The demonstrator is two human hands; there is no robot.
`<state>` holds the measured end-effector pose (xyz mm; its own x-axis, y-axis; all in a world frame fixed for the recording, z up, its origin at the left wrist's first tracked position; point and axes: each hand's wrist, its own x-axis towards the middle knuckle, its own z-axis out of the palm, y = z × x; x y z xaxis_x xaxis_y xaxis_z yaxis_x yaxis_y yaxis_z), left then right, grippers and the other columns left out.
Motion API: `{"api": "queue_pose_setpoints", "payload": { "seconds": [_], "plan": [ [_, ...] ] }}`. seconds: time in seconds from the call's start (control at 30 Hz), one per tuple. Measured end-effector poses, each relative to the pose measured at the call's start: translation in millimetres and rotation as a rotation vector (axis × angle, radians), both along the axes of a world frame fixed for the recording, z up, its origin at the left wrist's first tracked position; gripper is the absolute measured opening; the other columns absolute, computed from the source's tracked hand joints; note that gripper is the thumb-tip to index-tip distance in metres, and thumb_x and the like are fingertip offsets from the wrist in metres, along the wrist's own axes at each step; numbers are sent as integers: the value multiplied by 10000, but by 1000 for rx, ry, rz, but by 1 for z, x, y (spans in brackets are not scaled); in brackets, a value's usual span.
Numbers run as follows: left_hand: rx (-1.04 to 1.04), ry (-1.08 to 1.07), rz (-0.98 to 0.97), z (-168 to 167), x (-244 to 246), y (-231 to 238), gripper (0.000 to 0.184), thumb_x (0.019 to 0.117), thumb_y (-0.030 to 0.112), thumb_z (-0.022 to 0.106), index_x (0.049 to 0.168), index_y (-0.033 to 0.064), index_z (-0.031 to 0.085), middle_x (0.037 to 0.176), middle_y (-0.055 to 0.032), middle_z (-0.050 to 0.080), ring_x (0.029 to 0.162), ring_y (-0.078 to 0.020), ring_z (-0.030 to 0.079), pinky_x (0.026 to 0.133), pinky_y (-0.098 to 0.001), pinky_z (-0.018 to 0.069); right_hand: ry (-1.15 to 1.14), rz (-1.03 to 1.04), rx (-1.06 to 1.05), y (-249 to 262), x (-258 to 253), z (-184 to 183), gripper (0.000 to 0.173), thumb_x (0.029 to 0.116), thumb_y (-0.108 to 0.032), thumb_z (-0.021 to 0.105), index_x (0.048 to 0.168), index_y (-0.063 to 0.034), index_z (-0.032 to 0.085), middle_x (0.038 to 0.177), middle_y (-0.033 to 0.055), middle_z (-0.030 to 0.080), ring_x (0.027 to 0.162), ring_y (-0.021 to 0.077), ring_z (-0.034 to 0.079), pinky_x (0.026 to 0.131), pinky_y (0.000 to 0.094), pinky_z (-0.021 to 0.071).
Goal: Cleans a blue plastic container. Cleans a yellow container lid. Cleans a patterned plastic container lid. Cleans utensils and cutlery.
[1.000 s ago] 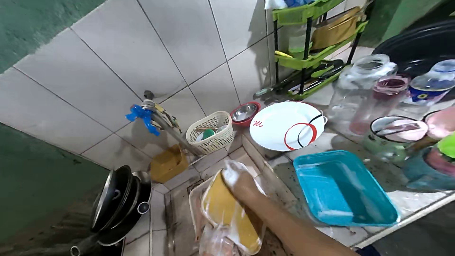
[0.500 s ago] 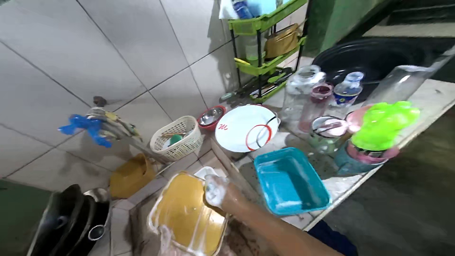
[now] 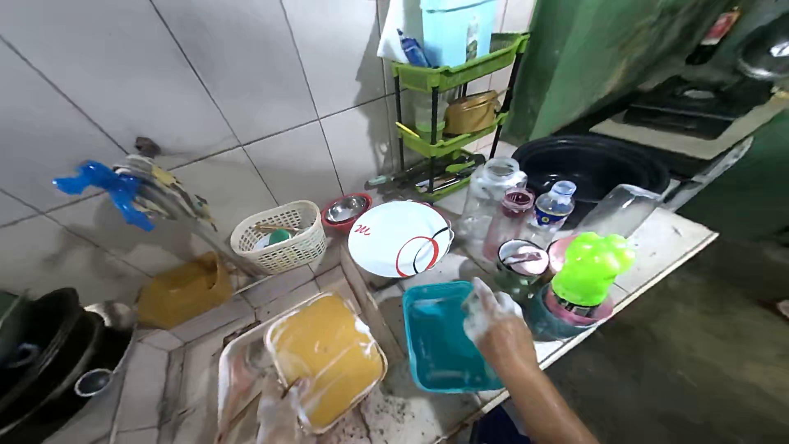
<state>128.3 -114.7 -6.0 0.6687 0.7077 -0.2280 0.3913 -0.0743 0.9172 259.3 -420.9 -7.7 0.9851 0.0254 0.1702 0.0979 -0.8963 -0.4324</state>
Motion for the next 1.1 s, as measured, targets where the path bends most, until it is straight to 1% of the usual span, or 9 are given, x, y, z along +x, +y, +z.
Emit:
{"api": "queue_pose_setpoints", "payload": {
  "seconds": [0.07, 0.13, 0.33, 0.5, 0.7, 0.8, 0.9, 1.0, 1.1],
  "plan": [
    [-33, 32, -32, -4, 7, -8, 594, 951, -23, 629, 1500, 1, 406, 1382, -236, 548, 1175, -238, 608, 969, -382, 529, 217, -77, 14, -19, -5, -2, 653, 997, -154, 629, 1595, -123, 371, 1339, 293, 586, 1109, 463, 659, 906, 598, 559],
    [-70, 68, -109, -9, 15, -19, 592, 956, -23, 621, 1504, 4, 400, 1388, -237, 548, 1204, -265, 599, 995, -409, 515, 388, -73, 106, -32, -6, -1, 734, 982, -99, 632, 1622, -82, 273, 1366, 294, 594, 1172, 463, 644, 1002, 616, 504],
    [-151, 145, -319, -11, 50, -64, 613, 1011, 21, 528, 1580, 75, 305, 1489, -217, 481, 1302, -283, 547, 1055, -435, 482, 323, -60, 94, -57, -6, 10, 620, 998, -76, 600, 1578, -71, 381, 1353, 267, 622, 1188, 467, 639, 1014, 641, 490],
    [-150, 254, -393, -15, 85, -87, 573, 1064, 100, 491, 1596, 75, 279, 1545, -231, 422, 1394, -322, 470, 1124, -469, 419, 158, -79, -52, -64, -7, 33, 578, 990, -72, 592, 1543, -38, 428, 1278, 296, 648, 1095, 490, 674, 917, 663, 529],
    [-149, 281, -467, -27, 107, -97, 541, 1071, 130, 486, 1588, 112, 328, 1520, -212, 468, 1380, -316, 493, 1129, -471, 416, 143, -120, -136, -63, -13, 59, 560, 987, -87, 594, 1529, -63, 456, 1222, 293, 668, 1041, 489, 689, 867, 660, 540],
    [-129, 331, -487, -30, 105, -94, 517, 1081, 190, 485, 1578, 126, 357, 1478, -212, 506, 1333, -327, 525, 1085, -487, 438, 132, -78, -72, -60, -15, 67, 599, 957, -62, 626, 1529, -47, 451, 1252, 292, 660, 1079, 486, 678, 904, 659, 530],
    [-202, 274, -521, -18, 93, -108, 536, 1114, 361, 371, 1544, 40, 385, 1566, -195, 421, 1462, -288, 394, 1200, -462, 316, 183, -58, -18, -46, -6, 54, 612, 963, -80, 636, 1537, -33, 431, 1277, 312, 640, 1110, 494, 665, 937, 673, 514],
    [-364, 139, -569, -12, 84, -128, 588, 1117, 401, 310, 1565, 22, 332, 1610, -188, 349, 1492, -260, 337, 1221, -437, 283, 331, -52, -112, -29, 1, 32, 577, 1019, -129, 563, 1560, -28, 389, 1352, 291, 604, 1182, 463, 641, 980, 619, 516],
    [-364, 140, -660, -11, 87, -130, 609, 1110, 433, 309, 1549, 14, 360, 1562, -212, 413, 1448, -274, 407, 1197, -446, 325, 362, -9, -176, -28, 0, 20, 558, 1030, -146, 546, 1549, -2, 400, 1431, 288, 554, 1271, 456, 589, 1041, 604, 483]
  ]
}}
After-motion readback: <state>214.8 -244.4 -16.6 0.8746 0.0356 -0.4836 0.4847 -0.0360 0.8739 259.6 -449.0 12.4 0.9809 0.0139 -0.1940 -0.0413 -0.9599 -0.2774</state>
